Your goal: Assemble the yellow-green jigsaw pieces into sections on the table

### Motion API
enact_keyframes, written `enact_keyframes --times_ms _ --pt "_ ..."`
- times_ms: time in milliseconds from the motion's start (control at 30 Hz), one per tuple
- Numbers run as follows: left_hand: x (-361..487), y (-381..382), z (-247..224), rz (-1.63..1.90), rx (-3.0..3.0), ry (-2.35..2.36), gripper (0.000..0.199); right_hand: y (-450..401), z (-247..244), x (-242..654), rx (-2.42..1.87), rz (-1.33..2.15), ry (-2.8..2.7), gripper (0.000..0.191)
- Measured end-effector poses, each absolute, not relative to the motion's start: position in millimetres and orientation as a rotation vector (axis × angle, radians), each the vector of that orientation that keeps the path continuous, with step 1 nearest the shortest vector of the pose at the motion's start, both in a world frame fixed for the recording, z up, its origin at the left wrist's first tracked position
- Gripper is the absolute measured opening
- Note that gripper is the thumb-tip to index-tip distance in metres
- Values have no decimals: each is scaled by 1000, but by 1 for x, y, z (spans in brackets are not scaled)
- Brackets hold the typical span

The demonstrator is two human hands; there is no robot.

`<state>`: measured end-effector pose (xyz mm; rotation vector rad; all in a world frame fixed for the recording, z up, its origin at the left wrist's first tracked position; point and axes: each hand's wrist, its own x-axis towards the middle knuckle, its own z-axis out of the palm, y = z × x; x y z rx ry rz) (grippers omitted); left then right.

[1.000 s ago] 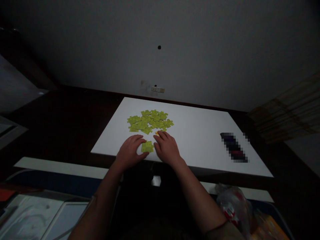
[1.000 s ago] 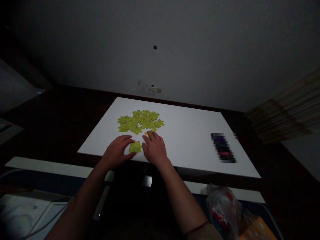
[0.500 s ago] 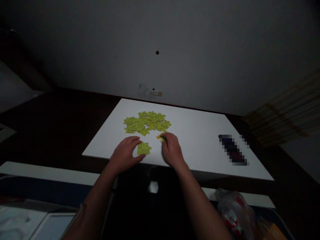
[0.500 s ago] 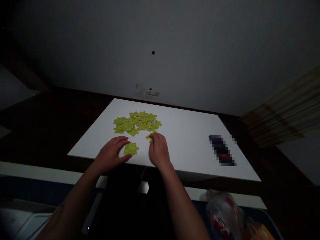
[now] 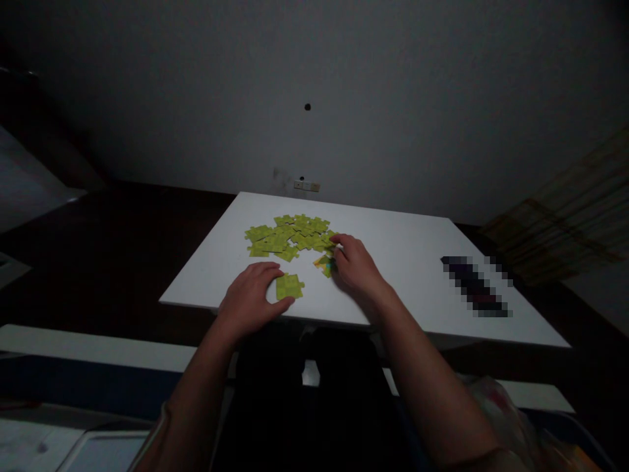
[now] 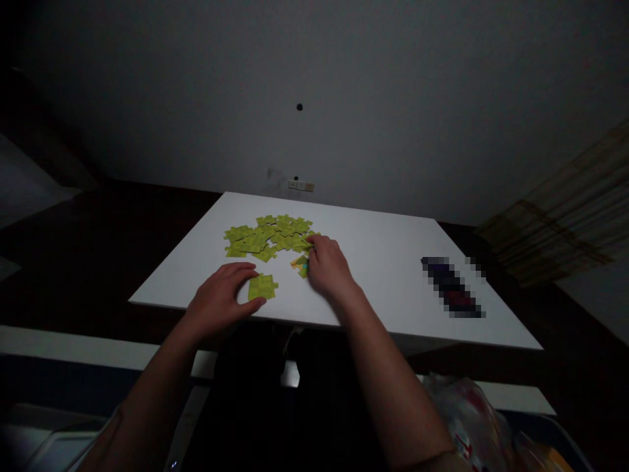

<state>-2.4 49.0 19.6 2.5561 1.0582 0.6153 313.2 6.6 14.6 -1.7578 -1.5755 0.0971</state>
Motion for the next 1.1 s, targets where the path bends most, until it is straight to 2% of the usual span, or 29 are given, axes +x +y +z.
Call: enact_keyframes --times_ms 100,200,267,500,767,900,1100 --pt "-2 48 20 597 2559 1068 48 61 34 332 -1725 94 -1812 42" --pt "-1 46 21 580 2549 1084 50 95 38 337 -1638 172 -2082 63" --pt "-1 45 20 590 2555 1079 49 100 32 336 -1580 207 -2169 70" --pt "-1 44 15 664 2578 1018 47 72 22 340 -1467 213 -2113 43" --pt "-3 43 18 626 2558 999 46 69 28 348 -1603 235 -1889 41" --pt "-2 44 18 632 2558 989 47 69 30 347 -1612 165 -1846 50" --pt "-2 47 14 610 2610 1001 50 69 27 337 -1606 156 -2093 70"
